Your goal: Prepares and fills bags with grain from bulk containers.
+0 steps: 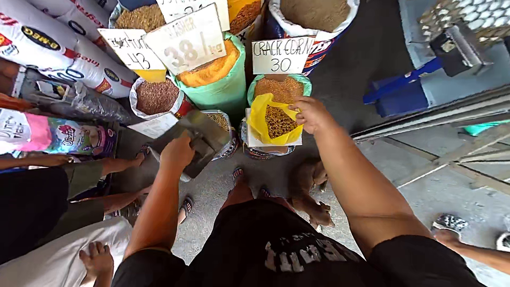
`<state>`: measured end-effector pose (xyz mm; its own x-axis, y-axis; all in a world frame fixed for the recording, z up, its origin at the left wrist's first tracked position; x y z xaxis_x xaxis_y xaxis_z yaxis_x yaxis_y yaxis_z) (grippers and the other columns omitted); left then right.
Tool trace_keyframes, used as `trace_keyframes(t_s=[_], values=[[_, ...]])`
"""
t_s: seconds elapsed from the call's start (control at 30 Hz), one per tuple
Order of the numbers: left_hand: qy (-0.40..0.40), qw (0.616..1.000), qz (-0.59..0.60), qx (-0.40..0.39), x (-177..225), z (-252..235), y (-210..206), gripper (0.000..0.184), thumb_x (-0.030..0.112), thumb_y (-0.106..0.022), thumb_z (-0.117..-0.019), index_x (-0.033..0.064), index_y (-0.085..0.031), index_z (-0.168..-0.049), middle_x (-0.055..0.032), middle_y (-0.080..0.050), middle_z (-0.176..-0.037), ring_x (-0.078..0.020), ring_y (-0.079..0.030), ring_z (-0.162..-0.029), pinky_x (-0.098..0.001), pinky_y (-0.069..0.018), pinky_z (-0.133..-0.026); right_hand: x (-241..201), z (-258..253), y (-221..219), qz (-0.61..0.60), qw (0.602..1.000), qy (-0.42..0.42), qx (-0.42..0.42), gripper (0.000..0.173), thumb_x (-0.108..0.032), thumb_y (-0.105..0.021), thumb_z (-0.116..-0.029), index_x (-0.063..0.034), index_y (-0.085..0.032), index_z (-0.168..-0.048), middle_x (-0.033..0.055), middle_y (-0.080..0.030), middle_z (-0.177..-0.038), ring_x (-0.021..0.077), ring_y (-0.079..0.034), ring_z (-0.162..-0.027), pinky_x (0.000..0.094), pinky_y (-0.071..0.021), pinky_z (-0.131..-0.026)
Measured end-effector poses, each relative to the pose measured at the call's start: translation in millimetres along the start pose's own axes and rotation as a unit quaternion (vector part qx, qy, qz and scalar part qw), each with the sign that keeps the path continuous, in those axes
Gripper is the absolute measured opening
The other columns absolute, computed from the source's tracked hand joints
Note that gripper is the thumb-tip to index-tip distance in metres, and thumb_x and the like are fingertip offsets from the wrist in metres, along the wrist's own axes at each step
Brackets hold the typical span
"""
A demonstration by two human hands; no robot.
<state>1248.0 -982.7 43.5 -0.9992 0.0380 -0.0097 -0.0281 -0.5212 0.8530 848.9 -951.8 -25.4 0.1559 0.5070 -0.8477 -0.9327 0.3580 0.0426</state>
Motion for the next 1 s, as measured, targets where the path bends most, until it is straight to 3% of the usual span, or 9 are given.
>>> trace_keyframes(t_s=[0.1, 0.23, 0.53, 0.63, 0.67, 0.7, 0.77, 0.9, 1.0], values=[[0.087, 0.993, 0.046, -0.063, -58.0, -46.6, -81.5, 0.033, 0.025, -0.065, -0.0974, 0.0046, -0.067, -0.123, -0.0266, -0.069, -0.115, -0.0472, -0.066, -0.109, -0.0708, -0.0511, -0.087, 7.9, -7.5, -24.9, -0.017, 0.997, -0.072, -0.006, 0.026, -0.016, -0.052, -0.1012, -0.01, -0.054, -0.127, -0.0008, -0.057, -0.09, -0.0011, -0.03, -0.047, 0.0153, -0.026, -0.041], [0.141, 0.977, 0.058, -0.147, -73.4, -90.4, -149.9, 0.034, 0.019, -0.06, -0.097, 0.0034, -0.065, -0.127, -0.0248, -0.067, -0.125, -0.0436, -0.065, -0.117, -0.0659, -0.0523, -0.091, 30.0, -23.5, -69.7, -0.045, 0.98, -0.187, 0.043, 0.008, -0.02, -0.06, -0.0981, -0.0132, -0.056, -0.1, -0.005, -0.046, -0.063, -0.0008, -0.03, -0.04, 0.0141, -0.026, -0.038], [0.124, 0.949, 0.234, -0.169, -76.4, -175.8, -266.4, 0.045, 0.027, -0.06, -0.098, 0.0056, -0.059, -0.138, -0.0206, -0.066, -0.131, -0.0367, -0.063, -0.123, -0.0585, -0.0507, -0.102, 74.5, -65.7, -141.7, -0.033, 0.959, -0.273, 0.069, 0.015, -0.025, -0.067, -0.0975, -0.0133, -0.057, -0.1, -0.0047, -0.044, -0.059, 0.0011, -0.033, -0.039, 0.015, -0.0307, -0.038], [0.159, 0.934, 0.287, -0.142, -74.6, -188.8, -287.0, 0.043, 0.026, -0.061, -0.0977, 0.0115, -0.061, -0.138, -0.0178, -0.068, -0.128, -0.0358, -0.065, -0.12, -0.0601, -0.0513, -0.1, 90.5, -79.2, -157.0, 0.121, 0.966, -0.221, 0.062, 0.041, -0.03, -0.069, -0.0989, -0.0065, -0.053, -0.128, 0.0024, -0.049, -0.084, 0.0053, -0.04, -0.054, 0.0204, -0.0355, -0.048], [0.169, 0.93, 0.298, -0.135, -72.3, -194.1, -290.0, 0.044, 0.026, -0.061, -0.0981, 0.013, -0.061, -0.14, -0.017, -0.069, -0.128, -0.0354, -0.066, -0.12, -0.0601, -0.0515, -0.099, 98.9, -82.4, -161.6, 0.191, 0.958, -0.207, 0.055, 0.064, -0.033, -0.073, -0.096, -0.0031, -0.044, -0.145, 0.01, -0.055, -0.103, 0.011, -0.051, -0.072, 0.0272, -0.0443, -0.061], [0.176, 0.927, 0.305, -0.129, -67.8, -201.6, -291.0, 0.044, 0.027, -0.06, -0.0983, 0.0141, -0.061, -0.14, -0.0161, -0.069, -0.127, -0.0348, -0.066, -0.119, -0.0593, -0.0519, -0.099, 105.4, -85.4, -166.0, 0.241, 0.948, -0.201, 0.049, 0.083, -0.034, -0.078, -0.0914, -0.0006, -0.036, -0.154, 0.0225, -0.058, -0.129, 0.0254, -0.061, -0.103, 0.0425, -0.0528, -0.086], [0.185, 0.922, 0.316, -0.123, -56.0, -220.7, -287.0, 0.043, 0.027, -0.06, -0.0985, 0.0146, -0.062, -0.139, -0.0152, -0.07, -0.125, -0.0335, -0.067, -0.117, -0.0578, -0.0528, -0.098, 117.5, -95.7, -176.8, 0.333, 0.925, -0.178, 0.05, 0.097, -0.039, -0.085, -0.084, 0.0017, -0.033, -0.155, 0.0322, -0.053, -0.141, 0.0432, -0.054, -0.131, 0.0594, -0.0448, -0.108], [0.192, 0.922, 0.314, -0.121, -48.3, -241.8, -287.8, 0.041, 0.028, -0.061, -0.098, 0.0148, -0.063, -0.137, -0.0143, -0.072, -0.121, -0.0317, -0.069, -0.114, -0.0569, -0.0534, -0.097, 150.0, -121.2, -187.9, 0.436, 0.869, -0.205, 0.11, 0.096, -0.045, -0.083, -0.0834, -0.0049, -0.034, -0.156, 0.0307, -0.045, -0.149, 0.0444, -0.054, -0.131, 0.0572, -0.0466, -0.106], [0.195, 0.921, 0.317, -0.114, -56.3, -234.7, -294.9, 0.043, 0.029, -0.063, -0.0973, 0.0167, -0.063, -0.139, -0.013, -0.072, -0.121, -0.0313, -0.069, -0.113, -0.0567, -0.0538, -0.096, 155.8, -133.8, -182.1, 0.458, 0.858, -0.196, 0.123, 0.059, -0.032, -0.064, -0.1004, -0.0071, -0.045, -0.151, 0.028, -0.051, -0.146, 0.0419, -0.056, -0.13, 0.0563, -0.0471, -0.106]])
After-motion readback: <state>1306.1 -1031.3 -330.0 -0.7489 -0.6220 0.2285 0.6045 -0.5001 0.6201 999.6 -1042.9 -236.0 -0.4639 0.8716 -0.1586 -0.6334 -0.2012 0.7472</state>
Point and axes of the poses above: each hand's wrist, its own z-axis away from the middle knuckle, its own y-axis out of the back of the hand, x = y × z, the point moved 6 cm from there along -z, towards the middle knuckle
